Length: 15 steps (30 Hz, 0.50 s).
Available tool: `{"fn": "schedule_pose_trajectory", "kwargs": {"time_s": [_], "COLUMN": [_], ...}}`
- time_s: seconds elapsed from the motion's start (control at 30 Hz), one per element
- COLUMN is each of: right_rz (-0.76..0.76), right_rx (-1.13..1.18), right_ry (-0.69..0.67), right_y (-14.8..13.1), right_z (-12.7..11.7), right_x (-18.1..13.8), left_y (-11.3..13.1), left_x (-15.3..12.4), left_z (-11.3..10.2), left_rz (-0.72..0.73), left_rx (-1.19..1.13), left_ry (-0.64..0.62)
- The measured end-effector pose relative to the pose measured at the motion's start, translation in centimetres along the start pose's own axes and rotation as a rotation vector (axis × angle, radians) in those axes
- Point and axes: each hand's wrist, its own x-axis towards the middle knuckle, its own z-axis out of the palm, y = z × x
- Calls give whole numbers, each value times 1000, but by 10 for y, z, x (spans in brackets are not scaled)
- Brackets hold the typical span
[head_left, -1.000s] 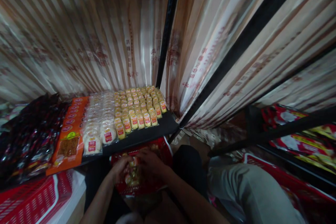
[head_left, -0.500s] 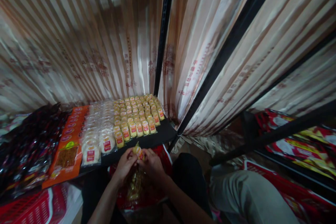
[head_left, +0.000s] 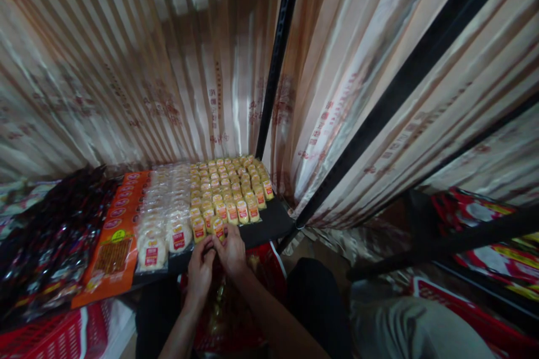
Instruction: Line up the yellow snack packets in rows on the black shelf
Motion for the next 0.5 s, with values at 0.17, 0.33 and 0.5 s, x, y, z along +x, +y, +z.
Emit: {"fn": "schedule_pose_trajectory", "kwargs": {"time_s": [0.17,0.33,0.5], "right_rz": [24,11,1], "right_rx": [52,120,132], "right_ry": [-41,-22,-7], "right_y": [0,2,7], "right_z": [11,18,18], "right_x": [6,7,-2], "left_y": [-8,-12,-17], "left_x": [3,6,7], "left_z": [-2,-3,-3], "left_rz": [10,14,89], "left_rx": [6,70,177], "left_ry": [-1,6,58]}}
